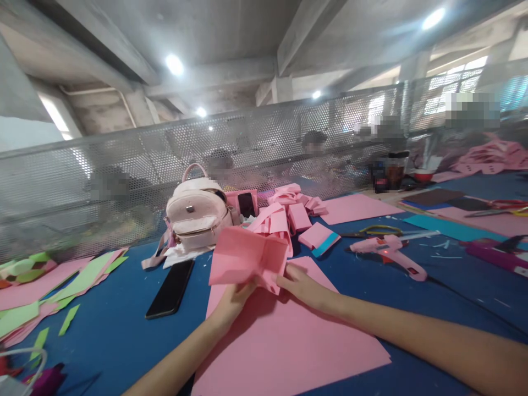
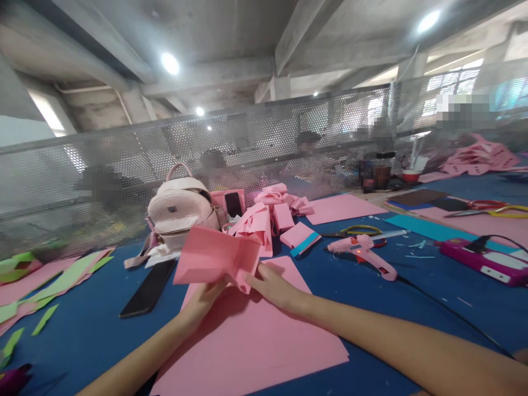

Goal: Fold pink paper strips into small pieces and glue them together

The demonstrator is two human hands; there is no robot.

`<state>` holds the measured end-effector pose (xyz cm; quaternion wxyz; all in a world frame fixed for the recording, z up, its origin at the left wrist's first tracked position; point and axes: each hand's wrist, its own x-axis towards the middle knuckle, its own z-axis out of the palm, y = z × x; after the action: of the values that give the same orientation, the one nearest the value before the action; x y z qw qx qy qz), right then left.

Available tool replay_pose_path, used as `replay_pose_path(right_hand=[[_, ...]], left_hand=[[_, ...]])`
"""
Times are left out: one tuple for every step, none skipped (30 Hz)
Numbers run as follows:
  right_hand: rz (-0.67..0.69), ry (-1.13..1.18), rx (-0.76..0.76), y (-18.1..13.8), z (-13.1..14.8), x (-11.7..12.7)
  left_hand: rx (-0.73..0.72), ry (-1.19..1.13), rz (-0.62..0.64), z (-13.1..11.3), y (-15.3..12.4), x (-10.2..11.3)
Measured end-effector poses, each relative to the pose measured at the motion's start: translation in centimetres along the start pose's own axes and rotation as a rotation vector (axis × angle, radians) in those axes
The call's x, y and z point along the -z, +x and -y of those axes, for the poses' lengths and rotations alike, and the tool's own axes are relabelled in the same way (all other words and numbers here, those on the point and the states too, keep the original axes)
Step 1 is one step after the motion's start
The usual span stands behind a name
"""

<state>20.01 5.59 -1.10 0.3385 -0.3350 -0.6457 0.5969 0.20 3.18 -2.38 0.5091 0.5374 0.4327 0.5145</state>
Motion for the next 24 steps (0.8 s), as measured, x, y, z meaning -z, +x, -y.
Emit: replay_pose_path(right_hand=[[-0.017,-0.013,0.002,0.0,0.1,0.1],[-0.036,-0.031,0.018,0.1,0.2,0.3],[-0.054,-0.050,0.050,0.2,0.3,0.5],[-0.069,-0.070,0.087,0.4,0.3,0.8],[-0.091,-0.089,0.114,0.6,0.2,1.2],[-0.119,-0.105,0.121,0.8,0.1,1.5],[-0.150,-0.115,0.108,1.1,0.0,1.9],[-0.183,-0.113,0.087,1.4,-0.2,2.2],[-0.208,-0.097,0.067,1.7,-0.4,2.5],[-0.226,-0.070,0.058,2.0,-0.6,2.8],[-0.236,-0.043,0.066,2.2,-0.8,3.0],[-0.237,-0.023,0.080,2.4,-0.9,3.2],[-0.236,-0.013,0.093,2.6,-1.1,3.4],[-0.232,-0.014,0.103,2.7,-1.3,3.4],[-0.226,-0.025,0.110,2.7,-1.4,3.5],[-0.220,-0.043,0.113,2.7,-1.4,3.4],[-0.219,-0.070,0.114,2.6,-1.5,3.4],[-0.224,-0.106,0.118,2.5,-1.4,3.3],[-0.236,-0.151,0.132,2.4,-1.4,3.3],[-0.253,-0.199,0.149,2.3,-1.2,3.2],[-0.268,-0.243,0.168,2.2,-1.1,3.2],[-0.276,-0.282,0.182,2.0,-1.0,3.1],[-0.275,-0.314,0.186,2.0,-0.9,3.1],[-0.265,-0.340,0.182,1.9,-0.8,3.1]], left_hand=[[0.016,-0.072,0.023,0.1,0.2,0.2],[0.035,-0.132,0.035,0.2,0.4,0.3],[0.051,-0.173,0.032,0.3,0.5,0.4],[0.064,-0.194,0.020,0.4,0.7,0.5],[0.076,-0.197,-0.003,0.4,0.8,0.6],[0.088,-0.187,-0.038,0.5,0.9,0.8],[0.096,-0.169,-0.076,0.5,1.0,0.9],[0.099,-0.149,-0.108,0.4,1.0,1.0],[0.098,-0.131,-0.124,0.3,1.0,1.0],[0.094,-0.116,-0.130,0.2,1.0,1.1],[0.088,-0.107,-0.127,0.0,1.0,1.1],[0.080,-0.104,-0.120,-0.2,1.0,1.1],[0.072,-0.103,-0.111,-0.3,1.0,1.1],[0.066,-0.102,-0.104,-0.3,1.0,1.1],[0.062,-0.097,-0.099,-0.3,1.0,1.0],[0.058,-0.090,-0.095,-0.2,1.0,1.0],[0.054,-0.081,-0.094,-0.1,1.1,1.0],[0.051,-0.072,-0.093,0.1,1.2,1.1],[0.048,-0.061,-0.091,0.2,1.2,1.1],[0.045,-0.051,-0.089,0.4,1.3,1.2],[0.041,-0.041,-0.087,0.5,1.3,1.2],[0.036,-0.031,-0.083,0.6,1.3,1.3],[0.030,-0.022,-0.079,0.5,1.3,1.3],[0.024,-0.011,-0.073,0.5,1.2,1.4]])
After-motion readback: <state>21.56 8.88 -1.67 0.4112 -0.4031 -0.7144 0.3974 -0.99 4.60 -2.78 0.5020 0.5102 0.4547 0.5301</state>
